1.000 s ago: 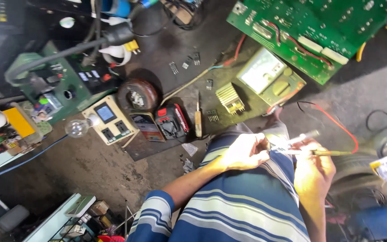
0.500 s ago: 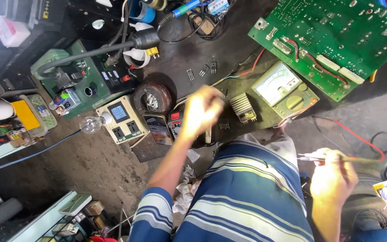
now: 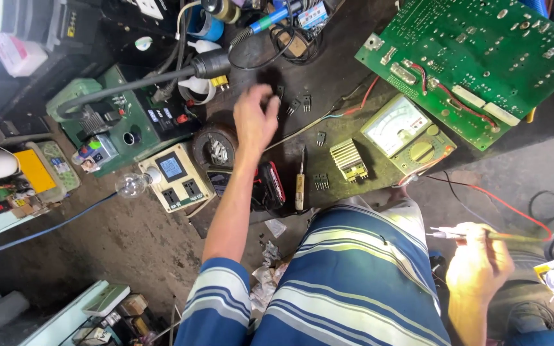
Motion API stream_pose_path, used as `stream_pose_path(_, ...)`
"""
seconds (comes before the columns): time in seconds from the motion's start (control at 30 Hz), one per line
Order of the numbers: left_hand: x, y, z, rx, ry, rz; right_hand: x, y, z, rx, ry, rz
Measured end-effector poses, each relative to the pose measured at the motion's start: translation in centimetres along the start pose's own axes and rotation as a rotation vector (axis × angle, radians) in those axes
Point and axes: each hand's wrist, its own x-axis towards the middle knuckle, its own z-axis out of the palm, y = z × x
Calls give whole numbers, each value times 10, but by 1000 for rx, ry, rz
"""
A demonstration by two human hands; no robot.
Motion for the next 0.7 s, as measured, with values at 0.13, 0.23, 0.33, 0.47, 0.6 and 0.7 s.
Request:
stream_pose_path(0.13, -41, 43, 14, 30, -91, -17, 1, 5, -3, 7, 70, 56)
stream_pose_path(0.23, -67, 51, 47, 188, -233, -114, 0, 1, 4, -22, 80, 61)
stream_pose_path(0.33, -78, 61, 69, 239, -181, -120, 1, -2, 9, -61, 82, 60)
stream_pose_path(0.47, -82, 66, 82, 293, -29, -69, 0, -5, 11, -127, 75, 51)
stream_pose_path(0.6, -81, 67, 76, 177, -68, -79, 2, 3, 6, -132, 64, 34)
stream_pose_path(0.7, -73, 64, 62, 95, -97, -115, -1, -7, 15, -137, 78, 54)
